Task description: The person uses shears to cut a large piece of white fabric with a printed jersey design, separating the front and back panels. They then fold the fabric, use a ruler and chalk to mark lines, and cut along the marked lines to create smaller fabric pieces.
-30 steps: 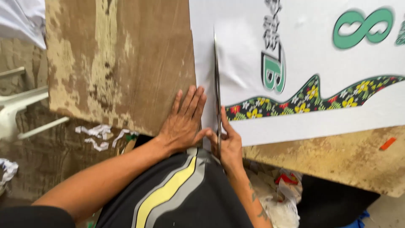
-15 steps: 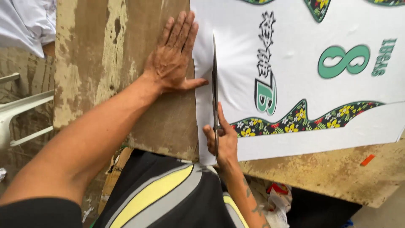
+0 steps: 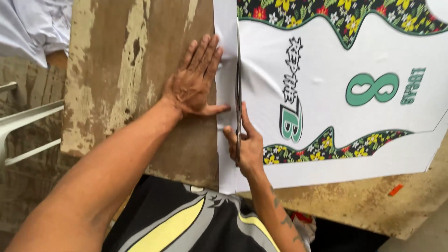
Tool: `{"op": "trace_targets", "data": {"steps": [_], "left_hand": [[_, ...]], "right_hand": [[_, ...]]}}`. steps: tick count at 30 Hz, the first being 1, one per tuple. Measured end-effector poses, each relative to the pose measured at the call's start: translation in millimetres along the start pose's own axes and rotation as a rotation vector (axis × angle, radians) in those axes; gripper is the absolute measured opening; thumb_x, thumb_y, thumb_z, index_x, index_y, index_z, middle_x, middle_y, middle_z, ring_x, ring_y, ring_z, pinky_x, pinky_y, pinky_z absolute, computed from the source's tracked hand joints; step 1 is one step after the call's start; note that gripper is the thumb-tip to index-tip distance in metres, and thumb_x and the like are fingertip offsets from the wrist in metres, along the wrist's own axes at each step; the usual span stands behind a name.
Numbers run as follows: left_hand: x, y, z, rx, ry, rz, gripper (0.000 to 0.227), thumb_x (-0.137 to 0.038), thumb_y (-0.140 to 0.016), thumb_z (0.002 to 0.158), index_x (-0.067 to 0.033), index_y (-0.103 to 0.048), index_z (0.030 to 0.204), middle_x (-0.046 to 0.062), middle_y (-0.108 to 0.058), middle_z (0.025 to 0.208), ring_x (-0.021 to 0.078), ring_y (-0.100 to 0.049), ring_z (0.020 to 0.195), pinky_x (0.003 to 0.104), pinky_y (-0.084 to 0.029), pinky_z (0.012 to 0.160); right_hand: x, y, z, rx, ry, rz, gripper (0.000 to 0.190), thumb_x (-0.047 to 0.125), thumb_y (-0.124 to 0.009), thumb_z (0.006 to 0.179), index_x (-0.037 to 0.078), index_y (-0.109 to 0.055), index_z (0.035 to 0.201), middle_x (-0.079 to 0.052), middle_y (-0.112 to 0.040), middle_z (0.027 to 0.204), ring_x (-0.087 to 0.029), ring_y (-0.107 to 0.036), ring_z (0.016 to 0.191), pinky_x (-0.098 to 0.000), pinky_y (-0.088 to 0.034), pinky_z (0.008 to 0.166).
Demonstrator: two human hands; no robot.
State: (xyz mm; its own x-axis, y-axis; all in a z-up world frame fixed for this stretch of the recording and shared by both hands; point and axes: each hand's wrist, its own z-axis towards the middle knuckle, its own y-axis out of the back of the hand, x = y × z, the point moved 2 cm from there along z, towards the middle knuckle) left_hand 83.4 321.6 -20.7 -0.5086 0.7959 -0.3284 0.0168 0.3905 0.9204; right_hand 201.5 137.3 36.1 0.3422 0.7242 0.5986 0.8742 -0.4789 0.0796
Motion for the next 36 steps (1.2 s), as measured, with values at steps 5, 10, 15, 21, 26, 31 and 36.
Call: {"op": "trace_targets", "data": {"steps": [5, 10, 15, 21, 26, 31, 36], "left_hand": [[6, -26, -1, -0.383, -0.05, 0.196, 0.142, -0.098, -0.062, 0.085, 0.007, -0.026, 0.174, 0.029, -0.022, 0.181, 0.045, -0.019, 0.168, 0.056, -0.007, 0.139], [10, -17, 3, -0.398, -0.049, 0.229, 0.144, -0.096, -0.065, 0.078, 0.0062, -0.028, 0.173, 0.03, -0.025, 0.181, 0.0445, -0.022, 0.168, 0.056, -0.009, 0.141], [0, -15, -4, -0.445, -0.056, 0.155, 0.125, -0.088, -0.055, 0.09, 0.0064, -0.036, 0.169, 0.028, -0.027, 0.18, 0.0446, -0.024, 0.167, 0.057, -0.014, 0.14], [2, -15, 1, -0.442, -0.045, 0.164, 0.117, -0.079, -0.06, 0.09, 0.0049, -0.038, 0.169, 0.027, -0.029, 0.179, 0.0437, -0.027, 0.167, 0.057, -0.015, 0.14], [-6, -16, -4, -0.468, -0.018, 0.094, 0.114, -0.079, -0.066, 0.086, 0.002, -0.046, 0.164, 0.023, -0.035, 0.178, 0.0413, -0.031, 0.166, 0.055, -0.019, 0.14], [-2, -19, 1, -0.513, -0.011, 0.07, 0.112, -0.076, -0.066, 0.086, 0.0013, -0.044, 0.164, 0.023, -0.036, 0.177, 0.0405, -0.032, 0.165, 0.054, -0.019, 0.14], [-2, -14, 2, -0.512, -0.003, 0.019, 0.113, -0.075, -0.072, 0.081, 0.0001, -0.046, 0.161, 0.022, -0.037, 0.176, 0.0403, -0.035, 0.164, 0.054, -0.021, 0.14]], "right_hand": [[-17, 1, 8, -0.004, 0.118, -0.001, 0.089, 0.03, -0.087, 0.093, 0.017, -0.044, 0.17, -0.009, -0.059, 0.051, -0.017, -0.055, 0.037, -0.0263, -0.042, 0.036], [8, -7, 33, 0.037, 0.223, 0.058, 0.095, 0.042, -0.086, 0.092, 0.016, -0.041, 0.171, -0.009, -0.06, 0.055, -0.015, -0.057, 0.041, -0.0265, -0.042, 0.037], [37, -12, 47, 0.088, 0.203, 0.082, 0.098, 0.046, -0.084, 0.093, 0.012, -0.038, 0.172, -0.006, -0.059, 0.054, -0.016, -0.055, 0.038, -0.0274, -0.038, 0.033], [42, -14, 55, 0.056, 0.14, 0.12, 0.09, 0.039, -0.084, 0.094, 0.014, -0.044, 0.17, -0.009, -0.058, 0.051, -0.018, -0.051, 0.034, -0.0297, -0.036, 0.029], [79, -25, 81, 0.036, 0.13, 0.086, 0.09, 0.05, -0.084, 0.091, 0.022, -0.047, 0.169, -0.013, -0.057, 0.05, -0.018, -0.052, 0.034, -0.0283, -0.038, 0.03], [95, -26, 89, 0.074, 0.117, 0.115, 0.09, 0.045, -0.085, 0.092, 0.024, -0.045, 0.17, -0.011, -0.055, 0.051, -0.018, -0.049, 0.035, -0.0294, -0.037, 0.03], [114, -35, 99, 0.057, 0.123, 0.164, 0.092, 0.051, -0.085, 0.09, 0.021, -0.047, 0.169, -0.011, -0.054, 0.051, -0.016, -0.048, 0.036, -0.0289, -0.037, 0.031]]}}
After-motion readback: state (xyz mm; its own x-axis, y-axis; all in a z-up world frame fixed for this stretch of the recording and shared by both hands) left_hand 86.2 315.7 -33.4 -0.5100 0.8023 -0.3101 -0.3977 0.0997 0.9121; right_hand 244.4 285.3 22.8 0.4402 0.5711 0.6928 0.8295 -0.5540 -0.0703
